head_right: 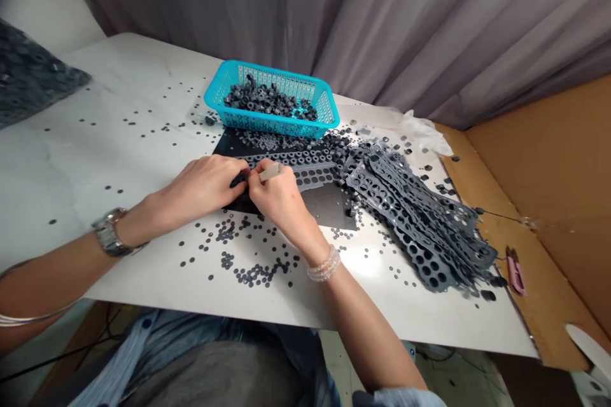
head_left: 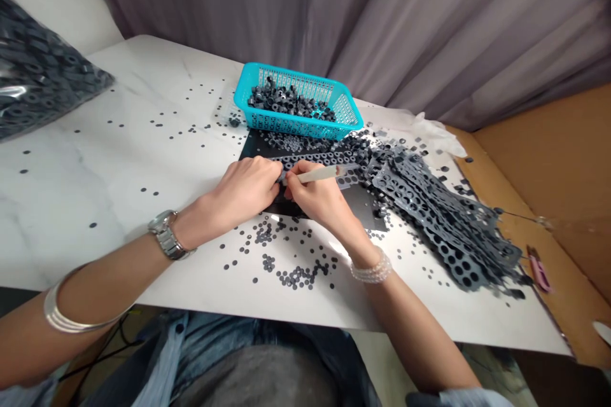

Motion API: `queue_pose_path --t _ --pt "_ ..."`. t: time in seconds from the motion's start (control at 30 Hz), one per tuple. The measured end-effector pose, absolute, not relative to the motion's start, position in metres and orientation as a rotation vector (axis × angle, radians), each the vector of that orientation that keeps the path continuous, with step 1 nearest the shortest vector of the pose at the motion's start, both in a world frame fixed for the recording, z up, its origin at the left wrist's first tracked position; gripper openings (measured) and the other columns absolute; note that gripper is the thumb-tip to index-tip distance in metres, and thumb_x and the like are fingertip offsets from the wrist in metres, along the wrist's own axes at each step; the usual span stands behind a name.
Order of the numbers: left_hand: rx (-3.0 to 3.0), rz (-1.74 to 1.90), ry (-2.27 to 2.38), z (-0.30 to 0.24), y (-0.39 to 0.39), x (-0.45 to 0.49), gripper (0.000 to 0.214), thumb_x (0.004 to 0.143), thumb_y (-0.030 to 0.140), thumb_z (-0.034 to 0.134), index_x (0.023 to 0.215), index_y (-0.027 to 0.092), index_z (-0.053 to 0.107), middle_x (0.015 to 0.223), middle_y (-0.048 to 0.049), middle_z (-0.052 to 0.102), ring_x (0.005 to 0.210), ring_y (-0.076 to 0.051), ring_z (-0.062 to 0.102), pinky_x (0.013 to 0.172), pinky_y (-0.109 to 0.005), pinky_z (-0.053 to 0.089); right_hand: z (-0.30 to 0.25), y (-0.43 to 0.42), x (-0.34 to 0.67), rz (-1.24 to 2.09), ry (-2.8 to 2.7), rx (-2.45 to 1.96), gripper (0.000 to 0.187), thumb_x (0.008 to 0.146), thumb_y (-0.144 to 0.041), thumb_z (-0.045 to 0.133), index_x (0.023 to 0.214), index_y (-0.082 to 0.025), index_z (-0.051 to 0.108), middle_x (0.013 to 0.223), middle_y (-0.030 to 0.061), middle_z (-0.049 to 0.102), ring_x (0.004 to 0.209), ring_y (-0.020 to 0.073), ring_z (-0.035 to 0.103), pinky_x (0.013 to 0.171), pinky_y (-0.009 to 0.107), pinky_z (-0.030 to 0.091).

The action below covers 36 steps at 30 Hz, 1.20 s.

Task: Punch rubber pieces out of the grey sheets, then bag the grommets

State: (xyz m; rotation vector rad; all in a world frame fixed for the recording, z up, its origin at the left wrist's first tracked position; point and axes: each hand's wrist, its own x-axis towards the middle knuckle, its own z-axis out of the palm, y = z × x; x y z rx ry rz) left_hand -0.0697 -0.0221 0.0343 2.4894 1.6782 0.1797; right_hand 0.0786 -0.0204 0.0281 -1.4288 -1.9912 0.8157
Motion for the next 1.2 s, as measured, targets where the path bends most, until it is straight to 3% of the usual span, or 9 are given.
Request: queue_pose_path --t 0.23,0.47,0.63,0.73,0.83,0.93,1.0,1.1,1.2 --pt "2.438 0.096 1.730 0.037 -0.019 -0.067 0.016 0.080 0.020 0.046 0.074 0.017 0.060 0.070 -0.0098 0.063 0.064 -0.024 0.059 0.051 -0.032 0.024 0.028 -0.018 0.072 0.641 -2.077 -1.414 0.027 0.082 -0.012 0.045 0.058 -0.021 0.038 0.053 -0.0006 0.047 0.050 0.0123 0.041 0.048 0.028 0.022" --pt "2.503 0.128 1.665 0.026 -0.012 -0.075 0.018 0.080 0.019 0.043 0.075 0.017 0.060 0.070 -0.0091 0.060 0.063 -0.021 0.055 0.054 -0.032 0.028 0.025 -0.017 0.072 0.614 -2.100 -1.409 0.023 0.082 -0.012 0.043 0.061 -0.021 0.039 0.055 -0.0008 0.047 0.052 0.0123 0.041 0.050 0.028 0.023" --pt "2.455 0.116 1.756 0.028 -0.019 -0.069 0.025 0.082 0.016 0.038 0.076 0.017 0.062 0.071 -0.0093 0.060 0.060 -0.020 0.051 0.053 -0.033 0.022 0.023 -0.017 0.071 0.550 -2.107 -1.403 0.022 0.083 -0.012 0.041 0.063 -0.022 0.039 0.057 0.0003 0.048 0.053 0.0128 0.042 0.050 0.029 0.025" --pt "2.324 0.234 1.628 0.040 -0.017 -0.076 0.021 0.081 0.020 0.045 0.074 0.018 0.065 0.064 -0.0052 0.057 0.057 -0.017 0.046 0.054 -0.032 0.023 0.022 -0.017 0.072 0.529 -2.102 -1.391 0.023 0.082 -0.011 0.042 0.062 -0.022 0.038 0.058 0.0016 0.050 0.054 0.0137 0.044 0.051 0.029 0.027" --pt "1.954 0.536 1.558 0.057 -0.007 -0.097 0.015 0.078 0.031 0.060 0.080 0.019 0.068 0.052 0.0025 0.044 0.051 -0.011 0.036 0.054 -0.029 0.023 0.022 -0.017 0.075 0.620 -2.067 -1.379 0.023 0.081 -0.010 0.044 0.062 -0.022 0.041 0.058 0.0032 0.054 0.055 0.0144 0.049 0.052 0.028 0.032" --pt "1.550 0.855 1.521 0.065 0.006 -0.116 0.016 0.078 0.031 0.067 0.085 0.017 0.066 0.056 0.0048 0.038 0.053 -0.007 0.029 0.053 -0.027 0.020 0.019 -0.016 0.079 0.850 -1.953 -1.345 0.021 0.082 -0.012 0.045 0.063 -0.021 0.047 0.060 0.0046 0.060 0.057 0.0151 0.057 0.054 0.027 0.041" --pt "1.298 0.885 1.356 0.062 0.012 -0.121 0.012 0.078 0.026 0.068 0.078 0.016 0.061 0.060 0.0045 0.039 0.053 -0.005 0.028 0.050 -0.025 0.019 0.017 -0.014 0.083 1.048 -1.808 -1.339 0.018 0.083 -0.017 0.047 0.065 -0.020 0.050 0.060 0.0049 0.063 0.057 0.0157 0.061 0.056 0.027 0.047" --pt "1.008 0.859 1.118 0.052 0.017 -0.118 0.024 0.075 0.021 0.073 0.066 0.017 0.051 0.060 0.0050 0.035 0.052 -0.005 0.028 0.044 -0.022 0.020 0.015 -0.010 0.089 1.263 -1.541 -1.331 0.015 0.082 -0.022 0.050 0.068 -0.019 0.053 0.060 0.0042 0.066 0.055 0.0151 0.064 0.056 0.028 0.053" --pt "0.827 0.841 1.033 0.046 0.019 -0.113 0.020 0.076 0.019 0.073 0.069 0.017 0.054 0.064 0.0023 0.045 0.051 -0.004 0.033 0.041 -0.020 0.026 0.018 -0.008 0.093 1.300 -1.349 -1.298 0.011 0.079 -0.021 0.052 0.069 -0.018 0.054 0.058 0.0029 0.065 0.052 0.0141 0.063 0.053 0.027 0.055"
